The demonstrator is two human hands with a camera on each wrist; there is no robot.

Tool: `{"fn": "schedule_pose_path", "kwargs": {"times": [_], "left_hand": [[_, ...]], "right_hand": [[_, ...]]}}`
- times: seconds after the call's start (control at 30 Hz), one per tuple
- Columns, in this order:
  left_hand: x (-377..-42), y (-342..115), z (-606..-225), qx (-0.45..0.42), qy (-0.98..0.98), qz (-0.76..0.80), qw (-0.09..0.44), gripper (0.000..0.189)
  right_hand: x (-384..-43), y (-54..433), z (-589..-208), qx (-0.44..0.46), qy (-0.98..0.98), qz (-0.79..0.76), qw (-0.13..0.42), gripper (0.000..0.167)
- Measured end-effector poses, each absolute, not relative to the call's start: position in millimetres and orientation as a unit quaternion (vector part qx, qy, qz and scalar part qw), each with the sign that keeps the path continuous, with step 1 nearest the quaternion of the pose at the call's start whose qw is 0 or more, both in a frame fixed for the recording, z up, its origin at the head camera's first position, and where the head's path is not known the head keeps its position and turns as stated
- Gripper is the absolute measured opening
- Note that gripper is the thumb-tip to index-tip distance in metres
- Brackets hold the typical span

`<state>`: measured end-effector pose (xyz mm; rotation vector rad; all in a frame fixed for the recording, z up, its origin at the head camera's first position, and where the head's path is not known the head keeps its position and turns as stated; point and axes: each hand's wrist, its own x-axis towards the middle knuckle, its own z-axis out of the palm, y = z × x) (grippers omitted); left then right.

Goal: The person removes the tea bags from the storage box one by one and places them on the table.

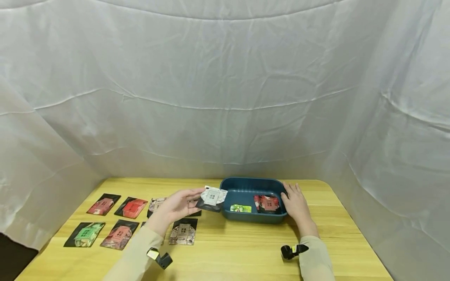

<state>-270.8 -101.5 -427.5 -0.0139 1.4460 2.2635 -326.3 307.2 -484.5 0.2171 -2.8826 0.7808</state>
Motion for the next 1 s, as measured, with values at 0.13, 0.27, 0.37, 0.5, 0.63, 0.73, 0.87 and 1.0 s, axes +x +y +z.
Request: {"fn": "schedule_pose_path", "kwargs": {"times": [0.13,0.27,0.37,0.5,0.63,0.73,0.87,1.0], "left_hand": [[-258.1,-121.2,-431.9,-0.007,0.541,0.812,0.218,0.048],[-245.0,-142.5,-435.6,-0.017,0.551,0.81,0.201,0.049],[-235.4,-162.0,-438.2,-0.025,0.557,0.809,0.189,0.047],[-221.6,-192.3,-440.4,-0.027,0.567,0.804,0.176,0.041],[-207.0,-223.2,-441.0,-0.022,0.565,0.807,0.171,0.036],[-196.8,-244.7,-441.9,-0.015,0.563,0.808,0.174,0.034],[-183.7,-269.2,-444.4,-0.014,0.563,0.806,0.184,0.033],[-171.1,-291.3,-450.1,-0.012,0.547,0.812,0.202,0.034]], "right_hand": [[-325.7,307.0,-484.3,0.071,-0.96,0.26,0.07,0.054],[-325.9,306.4,-484.6,0.069,-0.96,0.264,0.067,0.054],[-326.1,305.8,-484.9,0.07,-0.959,0.266,0.067,0.054],[-326.3,305.5,-486.0,0.072,-0.959,0.267,0.069,0.054],[-326.3,305.9,-486.7,0.071,-0.957,0.271,0.07,0.054],[-326.2,306.3,-486.9,0.069,-0.956,0.275,0.07,0.054],[-326.1,306.8,-487.4,0.07,-0.956,0.276,0.071,0.055],[-326.0,307.8,-488.8,0.069,-0.957,0.274,0.07,0.055]]}}
